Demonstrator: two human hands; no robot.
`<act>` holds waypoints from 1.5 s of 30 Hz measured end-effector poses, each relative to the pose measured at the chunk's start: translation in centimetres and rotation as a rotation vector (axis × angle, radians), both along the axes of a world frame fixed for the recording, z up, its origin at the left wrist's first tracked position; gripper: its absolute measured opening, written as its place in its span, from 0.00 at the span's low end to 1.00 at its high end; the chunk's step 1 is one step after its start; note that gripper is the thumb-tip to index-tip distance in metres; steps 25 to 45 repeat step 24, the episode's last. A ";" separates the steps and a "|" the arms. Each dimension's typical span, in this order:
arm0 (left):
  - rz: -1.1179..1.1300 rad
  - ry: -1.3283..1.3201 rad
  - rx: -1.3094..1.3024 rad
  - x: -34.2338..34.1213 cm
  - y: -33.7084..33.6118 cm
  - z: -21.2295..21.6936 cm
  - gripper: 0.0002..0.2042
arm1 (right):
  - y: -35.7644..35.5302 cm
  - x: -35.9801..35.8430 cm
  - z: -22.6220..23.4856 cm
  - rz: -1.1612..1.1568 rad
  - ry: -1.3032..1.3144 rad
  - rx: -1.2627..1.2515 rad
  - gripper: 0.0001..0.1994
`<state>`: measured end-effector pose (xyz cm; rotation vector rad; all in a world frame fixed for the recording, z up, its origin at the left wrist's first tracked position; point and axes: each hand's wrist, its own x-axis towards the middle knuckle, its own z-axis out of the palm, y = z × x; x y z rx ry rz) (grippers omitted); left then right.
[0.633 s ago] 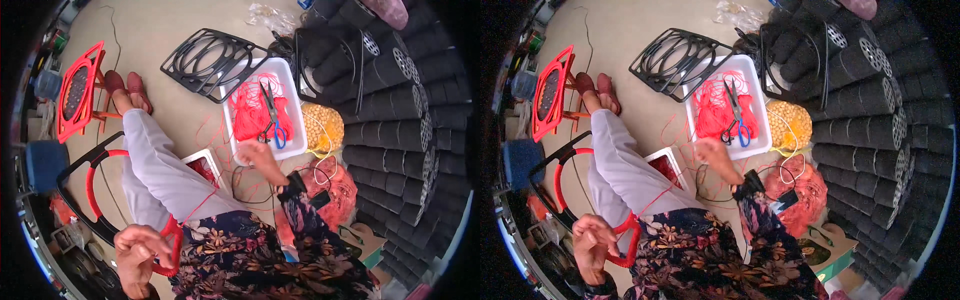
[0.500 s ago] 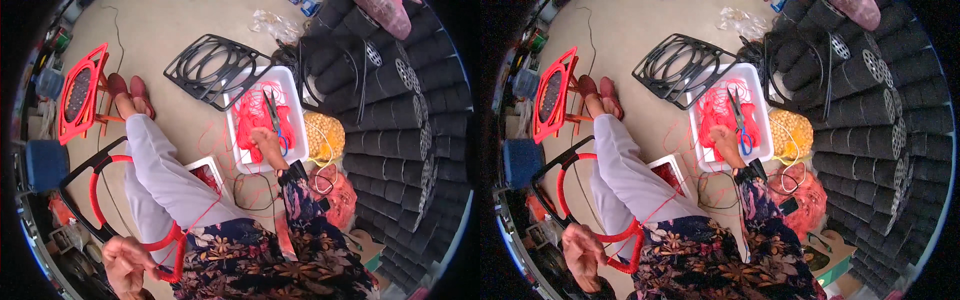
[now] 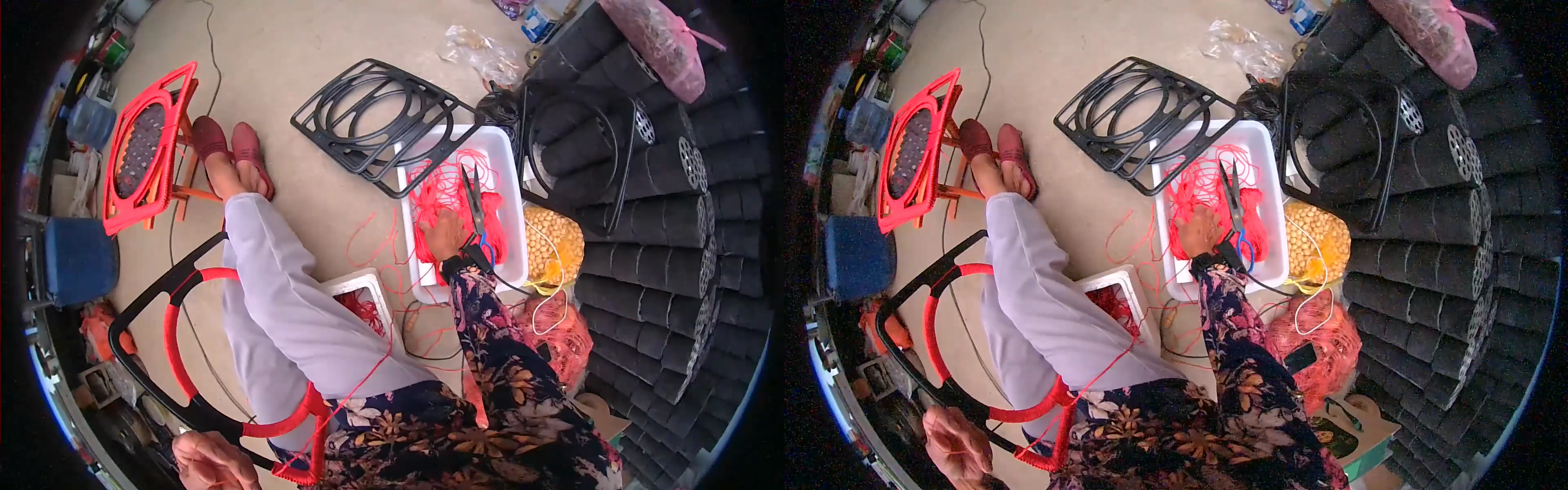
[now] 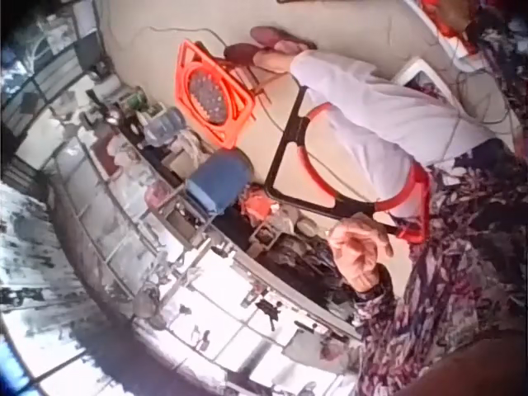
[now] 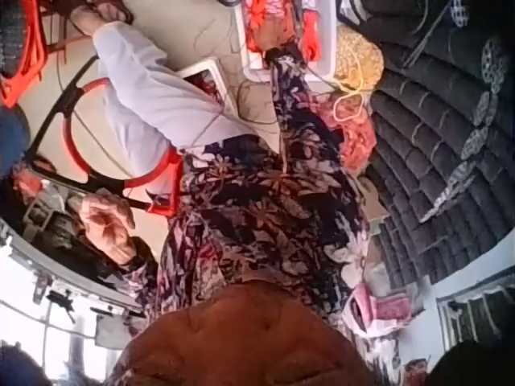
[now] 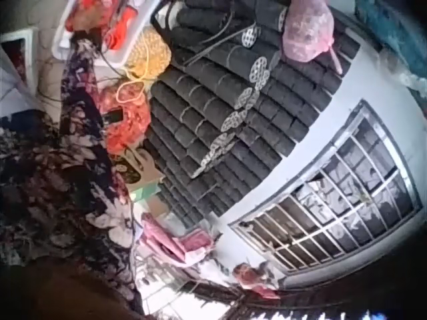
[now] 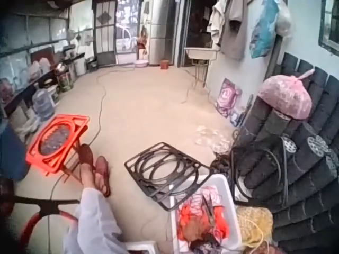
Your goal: Wrapping a red cord around the perimeter of a plastic frame component.
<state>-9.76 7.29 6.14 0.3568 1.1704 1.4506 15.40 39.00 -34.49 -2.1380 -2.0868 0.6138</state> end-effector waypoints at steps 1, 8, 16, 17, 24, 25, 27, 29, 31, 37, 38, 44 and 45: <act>0.032 -0.031 -0.002 0.1 0.2 -0.3 0.19 | 0.0 0.2 -0.1 -0.019 -0.030 -0.002 0.27; 0.057 -0.025 0.021 0.7 2.1 0.8 0.18 | 1.0 -1.3 -1.7 0.003 -0.026 0.108 0.25; 0.181 -0.025 0.087 0.5 -2.0 -0.7 0.16 | -0.1 1.3 1.7 -0.177 0.957 -0.139 0.11; 0.197 -0.007 0.103 1.2 -0.6 -2.2 0.17 | 0.0 5.1 1.5 -0.203 1.078 -0.268 0.09; 0.181 -0.032 0.010 2.1 -0.4 -1.0 0.19 | -2.6 6.0 12.5 -0.098 1.417 -0.580 0.13; 0.181 -0.032 0.010 2.1 -0.4 -1.0 0.19 | -2.6 6.0 12.5 -0.098 1.417 -0.580 0.13; 0.181 -0.032 0.010 2.1 -0.4 -1.0 0.19 | -2.6 6.0 12.5 -0.098 1.417 -0.580 0.13; 0.181 -0.032 0.010 2.1 -0.4 -1.0 0.19 | -2.6 6.0 12.5 -0.098 1.417 -0.580 0.13; 0.181 -0.032 0.010 2.1 -0.4 -1.0 0.19 | -2.6 6.0 12.5 -0.098 1.417 -0.580 0.13; 0.181 -0.032 0.010 2.1 -0.4 -1.0 0.19 | -2.6 6.0 12.5 -0.098 1.417 -0.580 0.13; 0.181 -0.032 0.010 2.1 -0.4 -1.0 0.19 | -2.6 6.0 12.5 -0.098 1.417 -0.580 0.13; 0.181 -0.032 0.010 2.1 -0.4 -1.0 0.19 | -2.6 6.0 12.5 -0.098 1.417 -0.580 0.13; 0.181 -0.032 0.010 2.1 -0.4 -1.0 0.19 | -2.6 6.0 12.5 -0.098 1.417 -0.580 0.13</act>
